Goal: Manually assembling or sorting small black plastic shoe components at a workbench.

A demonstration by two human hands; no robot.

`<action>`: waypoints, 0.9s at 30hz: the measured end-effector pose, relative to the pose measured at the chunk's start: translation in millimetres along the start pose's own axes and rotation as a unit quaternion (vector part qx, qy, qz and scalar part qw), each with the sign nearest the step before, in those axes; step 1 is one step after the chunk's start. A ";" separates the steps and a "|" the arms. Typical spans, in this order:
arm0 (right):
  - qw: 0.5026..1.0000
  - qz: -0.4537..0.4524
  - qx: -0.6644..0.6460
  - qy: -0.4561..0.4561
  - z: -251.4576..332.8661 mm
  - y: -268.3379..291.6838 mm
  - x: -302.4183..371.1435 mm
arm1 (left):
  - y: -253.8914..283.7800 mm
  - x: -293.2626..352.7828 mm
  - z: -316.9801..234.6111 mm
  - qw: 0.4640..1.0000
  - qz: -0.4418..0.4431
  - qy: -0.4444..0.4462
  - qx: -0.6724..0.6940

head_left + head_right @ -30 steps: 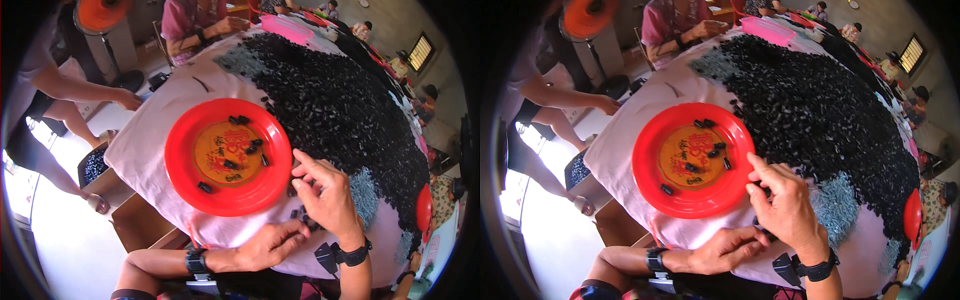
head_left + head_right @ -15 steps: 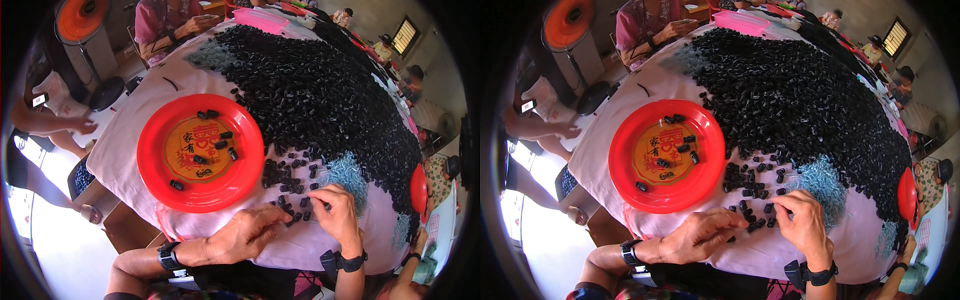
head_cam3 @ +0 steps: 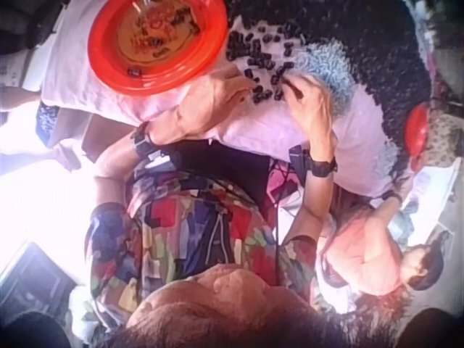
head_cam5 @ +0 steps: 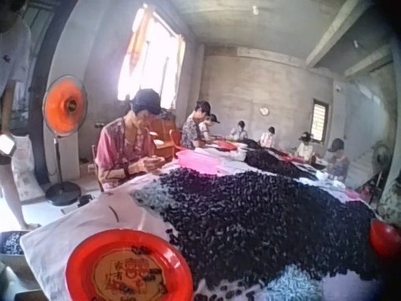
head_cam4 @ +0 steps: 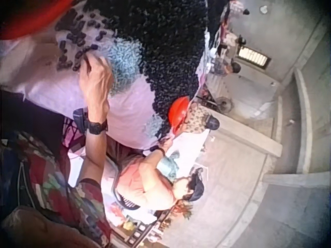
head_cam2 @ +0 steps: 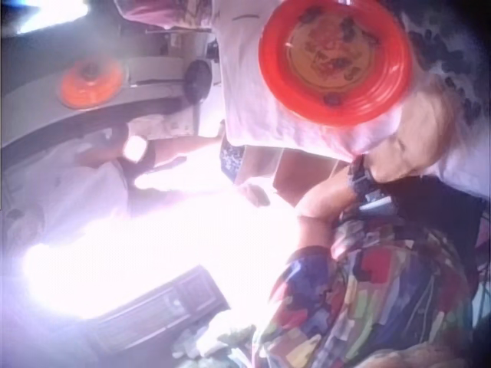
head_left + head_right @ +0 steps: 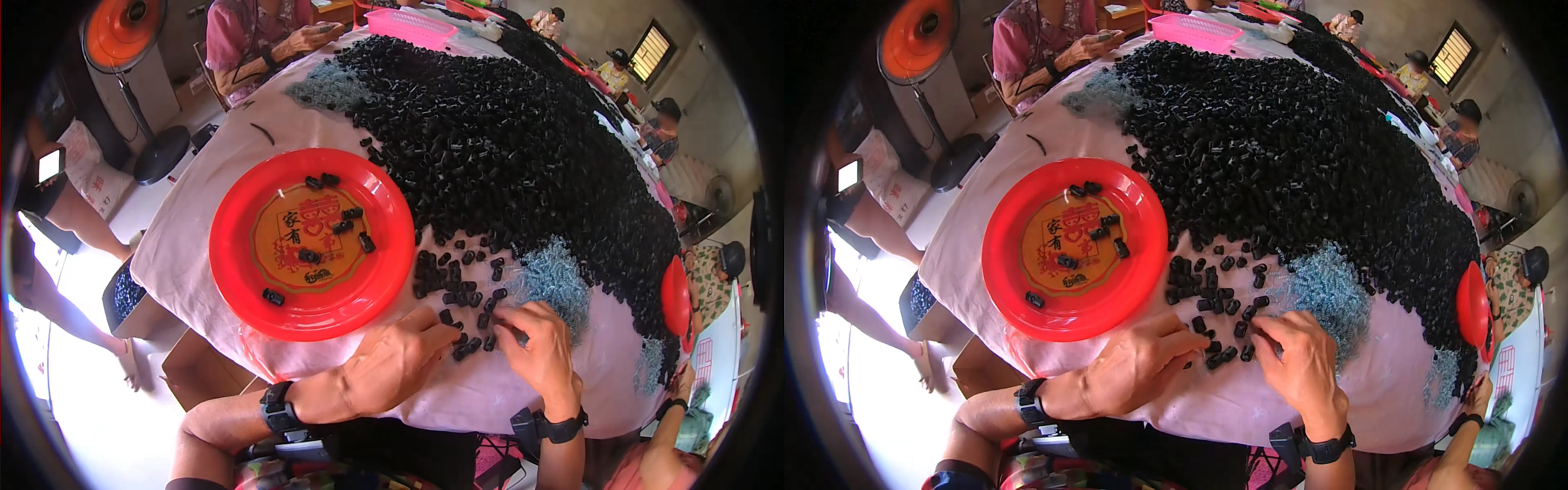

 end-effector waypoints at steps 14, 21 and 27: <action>0.978 -0.021 -0.189 -0.082 -7.0 -6.2 22.2 | -6.1 -10.4 6.5 0.998 -0.048 -0.015 0.027; 0.959 -0.072 -0.261 -0.090 -2.0 -17.8 26.0 | -10.8 -21.6 -3.3 0.997 -0.045 -0.001 -0.064; 0.961 -0.060 -0.259 -0.078 7.6 -23.1 31.3 | -8.1 -30.6 0.7 0.998 -0.005 0.035 -0.051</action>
Point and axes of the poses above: each hand's wrist, its own x-axis away from the middle knuckle, its own y-axis out of the back of the hand, z = x × y, the point moved 1 cm from there along -x, towards the middle knuckle, and after that the axes turned 9 degrees about z, right-handed, at the moved point
